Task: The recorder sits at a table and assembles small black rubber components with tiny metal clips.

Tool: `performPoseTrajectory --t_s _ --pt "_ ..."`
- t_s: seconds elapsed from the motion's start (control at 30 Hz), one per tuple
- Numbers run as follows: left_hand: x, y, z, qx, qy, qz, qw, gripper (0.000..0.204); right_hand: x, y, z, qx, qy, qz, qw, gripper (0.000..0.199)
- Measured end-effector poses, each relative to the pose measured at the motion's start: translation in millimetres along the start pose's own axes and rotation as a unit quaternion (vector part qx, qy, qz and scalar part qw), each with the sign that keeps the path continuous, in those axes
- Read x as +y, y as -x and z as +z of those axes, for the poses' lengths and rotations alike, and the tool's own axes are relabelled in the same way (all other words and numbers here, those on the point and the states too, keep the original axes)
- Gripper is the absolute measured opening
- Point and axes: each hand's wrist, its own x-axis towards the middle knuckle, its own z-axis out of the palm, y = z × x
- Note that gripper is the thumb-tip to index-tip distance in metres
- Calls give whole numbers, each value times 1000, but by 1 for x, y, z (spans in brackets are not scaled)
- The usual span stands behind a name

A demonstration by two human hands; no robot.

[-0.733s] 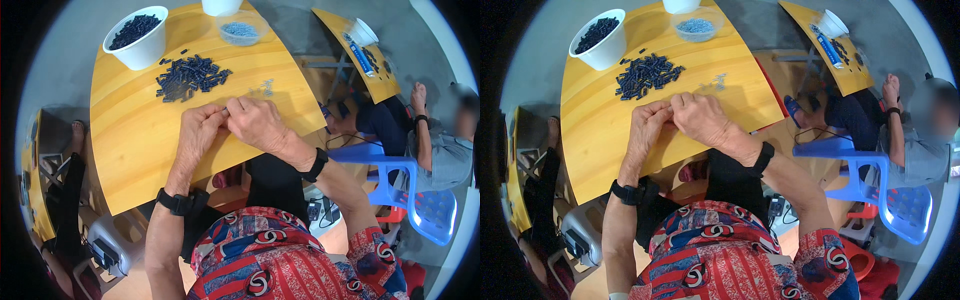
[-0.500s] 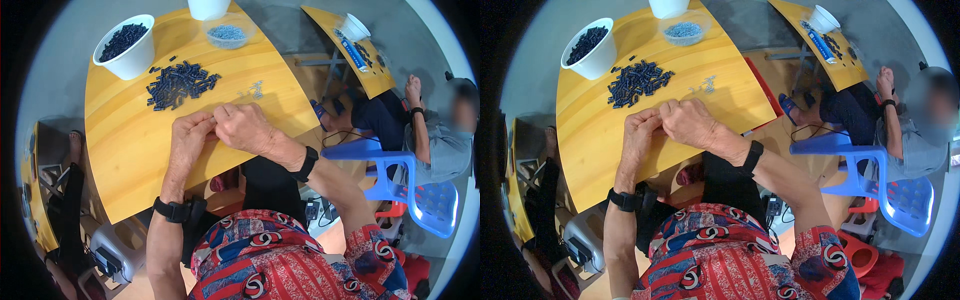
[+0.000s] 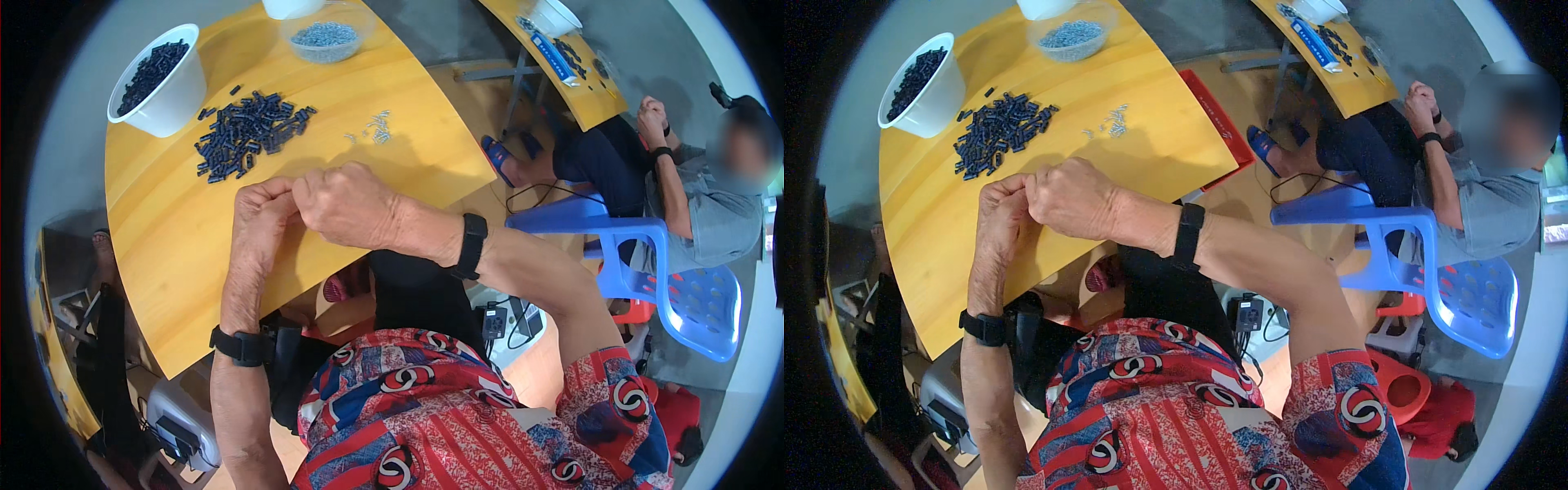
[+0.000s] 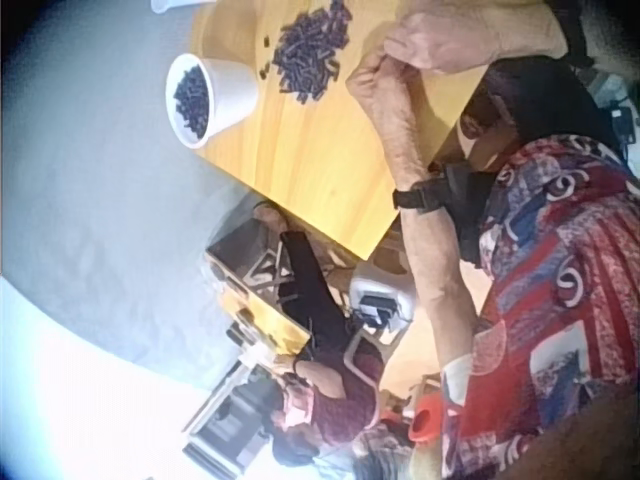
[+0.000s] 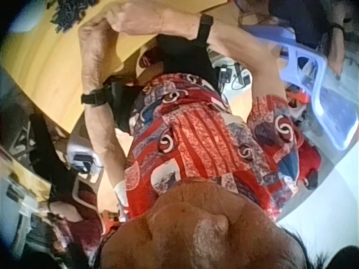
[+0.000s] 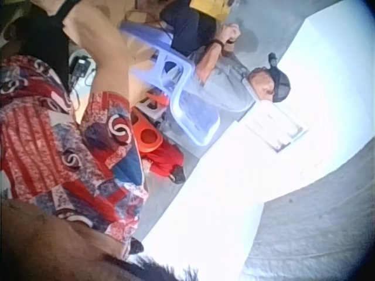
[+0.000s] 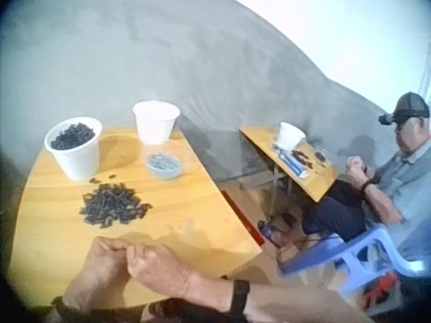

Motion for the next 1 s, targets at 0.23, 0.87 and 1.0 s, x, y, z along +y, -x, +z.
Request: performPoseTrajectory --t_s 0.23,0.87,1.0 --pt "8 5 15 11 -76 25 997 17 -3 14 6 35 -45 98 994 16" --pt "-13 15 10 32 -143 136 980 18 118 135 -79 246 -102 400 877 26" --pt "-14 16 5 27 -137 144 980 16 174 188 -31 165 -40 417 893 31"
